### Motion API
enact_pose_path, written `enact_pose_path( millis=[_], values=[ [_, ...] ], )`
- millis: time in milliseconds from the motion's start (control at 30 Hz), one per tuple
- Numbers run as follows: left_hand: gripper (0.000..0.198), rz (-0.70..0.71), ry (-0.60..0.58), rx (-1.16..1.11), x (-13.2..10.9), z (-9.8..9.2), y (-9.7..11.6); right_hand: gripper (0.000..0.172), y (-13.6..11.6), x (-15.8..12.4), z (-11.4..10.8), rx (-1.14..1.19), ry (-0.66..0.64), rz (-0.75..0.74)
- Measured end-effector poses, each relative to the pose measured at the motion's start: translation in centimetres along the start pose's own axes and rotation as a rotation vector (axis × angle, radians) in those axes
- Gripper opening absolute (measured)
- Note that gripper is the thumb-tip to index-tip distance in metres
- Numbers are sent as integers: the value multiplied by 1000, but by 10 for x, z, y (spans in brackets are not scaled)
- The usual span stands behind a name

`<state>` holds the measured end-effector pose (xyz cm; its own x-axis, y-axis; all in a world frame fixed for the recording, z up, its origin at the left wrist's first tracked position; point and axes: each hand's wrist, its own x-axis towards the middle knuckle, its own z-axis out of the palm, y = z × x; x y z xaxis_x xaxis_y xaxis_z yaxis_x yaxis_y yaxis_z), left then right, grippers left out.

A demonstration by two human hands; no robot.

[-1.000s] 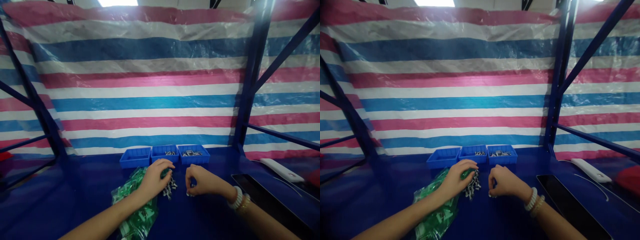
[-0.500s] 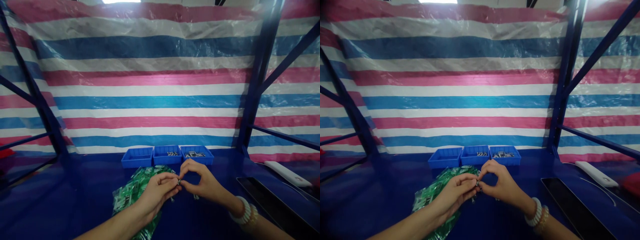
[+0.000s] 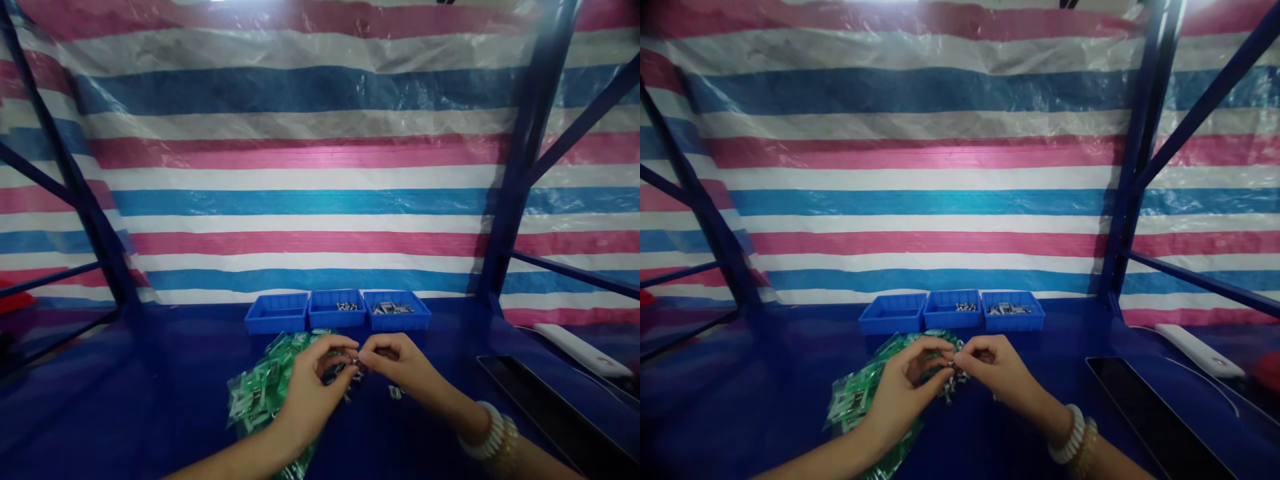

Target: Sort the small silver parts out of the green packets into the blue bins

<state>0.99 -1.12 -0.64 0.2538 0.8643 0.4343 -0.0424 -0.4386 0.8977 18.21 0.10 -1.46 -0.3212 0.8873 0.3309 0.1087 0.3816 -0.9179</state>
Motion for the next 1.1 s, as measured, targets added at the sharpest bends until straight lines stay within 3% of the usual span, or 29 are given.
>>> enact_pose_path(
  millis=[133,300,533,667,767,933,1033,1100],
  values=[
    [20,-44,-4,-37,0,-1,-1,7,-6,-3,1,-158,139,-141],
    [17,-214,-24,-96,1,-2,-2,13,-11,-5,2,-316,188,-400],
    [17,-193,-2,-26,2,2,1,15,-1,-4,3,-408,237,-368],
    [17,-187,6,64,6,3,-4,18,-1,-5,3,-508,191,-404],
    [13,-94,2,168,27,0,-9,21,2,1,-10,-487,204,-343],
    [6,59,28,337,101,-9,-28,30,17,18,-46,-430,228,-47],
    [13,75,-24,386,133,-13,-39,26,21,18,-54,-480,122,0],
    [13,91,-43,410,134,-14,-40,20,19,13,-54,-513,-2,10]
  ],
)
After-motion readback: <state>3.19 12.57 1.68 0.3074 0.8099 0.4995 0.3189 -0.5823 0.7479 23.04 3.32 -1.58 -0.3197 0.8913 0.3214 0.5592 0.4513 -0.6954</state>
